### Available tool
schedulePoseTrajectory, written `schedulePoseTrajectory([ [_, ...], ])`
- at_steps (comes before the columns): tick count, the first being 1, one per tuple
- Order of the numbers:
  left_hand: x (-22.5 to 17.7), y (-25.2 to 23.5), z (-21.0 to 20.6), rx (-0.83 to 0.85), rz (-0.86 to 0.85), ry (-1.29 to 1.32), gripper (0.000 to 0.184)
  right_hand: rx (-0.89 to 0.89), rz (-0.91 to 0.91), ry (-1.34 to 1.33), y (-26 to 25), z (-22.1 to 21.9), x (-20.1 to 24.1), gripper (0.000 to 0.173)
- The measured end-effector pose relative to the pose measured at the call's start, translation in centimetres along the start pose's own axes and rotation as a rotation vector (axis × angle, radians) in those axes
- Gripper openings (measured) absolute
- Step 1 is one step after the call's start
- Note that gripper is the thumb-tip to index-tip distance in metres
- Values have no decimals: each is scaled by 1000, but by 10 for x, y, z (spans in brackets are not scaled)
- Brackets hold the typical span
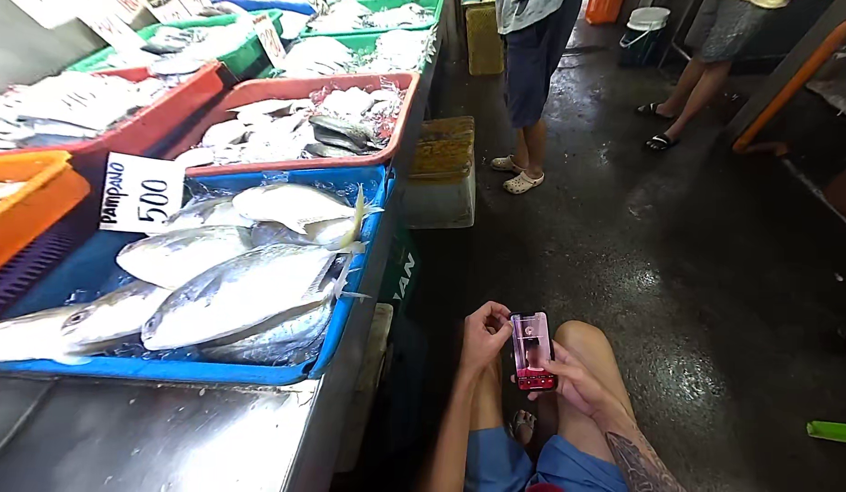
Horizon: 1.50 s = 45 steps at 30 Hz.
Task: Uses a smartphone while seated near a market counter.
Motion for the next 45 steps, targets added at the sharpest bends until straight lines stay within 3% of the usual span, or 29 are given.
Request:
schedulePoseTrajectory([
  [14,5,0,0,7,-16,93,15,16,10,-2,1,-1,0,62],
  [45,5,0,-2,38,32,-40,14,32,10,27,2,2,0,65],
])
Point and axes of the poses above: each hand's wrist, its own y-axis away from the middle knuckle, its own z-axis out of the back of the hand, x = y × z, the point moved 6 cm from there along -y, towards the middle knuckle, and after that the axes turned 3 degrees about -z, right-handed, at the moved point
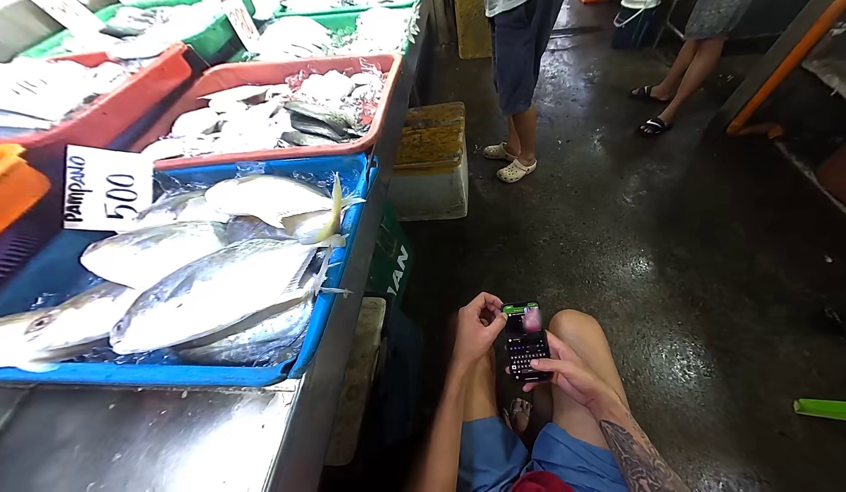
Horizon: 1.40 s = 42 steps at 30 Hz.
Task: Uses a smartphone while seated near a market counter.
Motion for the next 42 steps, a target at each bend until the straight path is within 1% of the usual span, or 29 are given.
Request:
schedulePoseTrajectory([
  [15,1,-1,1,14,-21,7,16,-23,-19,23,-2,2,-1,65],
  [19,0,-1,0,15,-21,-16,15,-29,-22,16,-1,1,-1,64],
  [22,0,-1,-2,25,-22,-70,18,-28,-13,10,-2,1,-1,65],
  [25,1,0,-6,43,18,-234,33,-37,-16,19,-2,0,0,67],
  [29,-5,1,-13,71,151,-481,68,-57,-25,26,-3,-2,0,67],
  [32,-10,0,-18,90,227,-588,81,-69,-17,32,-4,-2,0,68],
  [34,-10,0,-20,101,252,-625,80,-72,-13,35,-4,-1,0,69],
  [37,-7,0,-19,116,218,-597,71,-63,-16,25,-2,0,0,67],
  [42,-1,1,-13,106,84,-399,39,-34,-9,8,-3,1,-1,69],
])
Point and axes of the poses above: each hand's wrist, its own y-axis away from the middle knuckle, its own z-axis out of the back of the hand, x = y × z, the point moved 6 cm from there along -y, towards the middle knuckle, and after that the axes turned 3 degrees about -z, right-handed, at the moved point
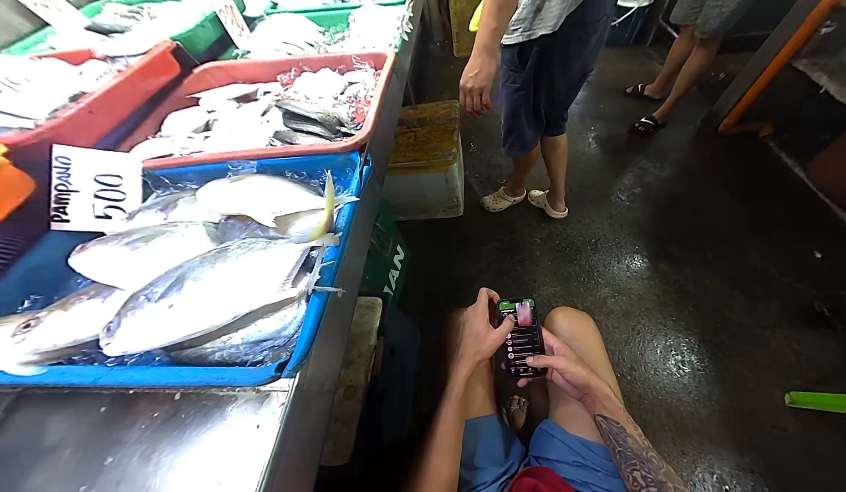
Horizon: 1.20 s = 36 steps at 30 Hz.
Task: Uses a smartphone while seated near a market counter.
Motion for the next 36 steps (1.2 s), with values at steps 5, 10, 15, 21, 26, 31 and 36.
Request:
schedulePoseTrajectory([
  [5,3,0,5,-52,-108,215,22,16,-2,-12,-1,0,-1,64],
  [10,3,0,7,-77,-138,306,19,-11,-12,-29,0,-1,1,59],
  [15,5,-1,6,-73,-140,363,22,-14,-20,-46,1,0,1,52],
  [21,6,-1,6,-70,-145,384,24,-15,-27,-45,2,-1,2,53],
  [26,6,1,8,-78,-127,352,22,-14,-17,-24,0,-1,1,55],
  [31,6,0,8,-83,-120,309,19,-30,-23,-23,0,-1,1,52],
  [36,7,-1,4,-110,-46,184,18,-13,-21,2,1,-2,0,57],
])
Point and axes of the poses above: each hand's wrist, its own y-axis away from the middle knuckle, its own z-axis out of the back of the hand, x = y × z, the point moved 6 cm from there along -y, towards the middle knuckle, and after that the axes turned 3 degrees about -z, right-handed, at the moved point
